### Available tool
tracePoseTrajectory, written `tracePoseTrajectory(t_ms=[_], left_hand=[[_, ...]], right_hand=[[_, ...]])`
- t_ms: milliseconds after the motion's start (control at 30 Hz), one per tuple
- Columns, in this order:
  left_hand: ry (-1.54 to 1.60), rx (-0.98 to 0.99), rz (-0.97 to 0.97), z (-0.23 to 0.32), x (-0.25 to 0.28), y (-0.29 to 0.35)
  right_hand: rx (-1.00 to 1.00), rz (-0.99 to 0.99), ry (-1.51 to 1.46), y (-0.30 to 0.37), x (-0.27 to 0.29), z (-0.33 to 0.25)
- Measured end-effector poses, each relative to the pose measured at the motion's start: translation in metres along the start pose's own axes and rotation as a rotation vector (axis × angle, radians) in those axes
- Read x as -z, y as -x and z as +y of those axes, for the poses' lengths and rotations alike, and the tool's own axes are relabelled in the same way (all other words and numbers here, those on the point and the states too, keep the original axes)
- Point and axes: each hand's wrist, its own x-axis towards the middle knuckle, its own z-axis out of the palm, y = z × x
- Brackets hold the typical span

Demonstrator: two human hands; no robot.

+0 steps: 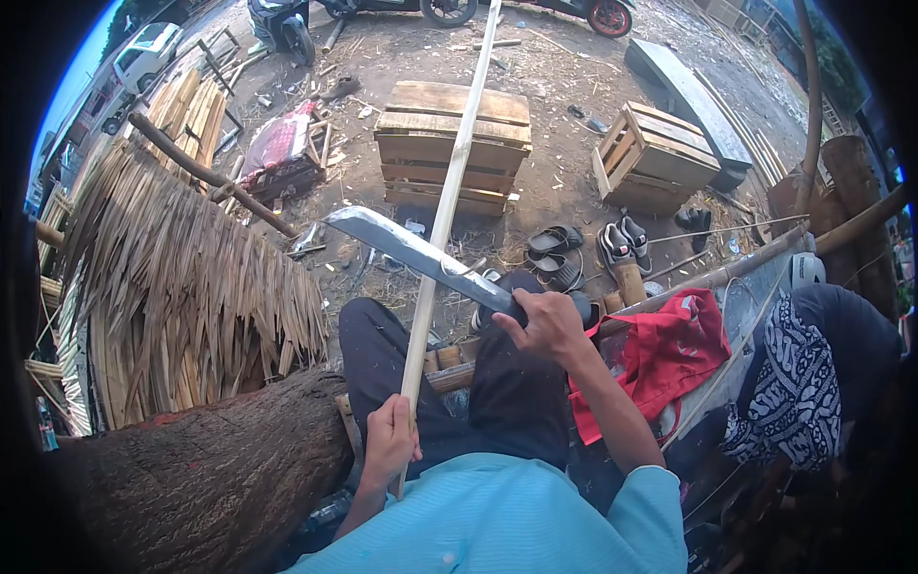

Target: The person holds a bamboo strip with one hand and scrapes along its length using a machete, shaving off thin layers.

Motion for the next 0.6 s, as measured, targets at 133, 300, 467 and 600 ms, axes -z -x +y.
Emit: tracePoseTrajectory(t_ms=[133, 300, 467, 600], left_hand=[[0.024, 0.012, -0.022, -0.008, 0.002, 0.006], [0.011, 0.104, -0.004, -0.013, 0.001, 0.002], [0.007, 0.129, -0.01, -0.011, 0.004, 0.009], [-0.135, -0.023, -0.007, -0.006, 0.004, 0.015]], right_hand=[[0.024, -0.044, -0.073, 0.012, 0.001, -0.009], [0.327, -0.225, -0.057, 0.035, -0.007, -0.041], [0.331, -0.221, 0.013, 0.03, -0.01, -0.036], [0.118, -0.037, -0.006, 0.01, -0.001, -0.002]])
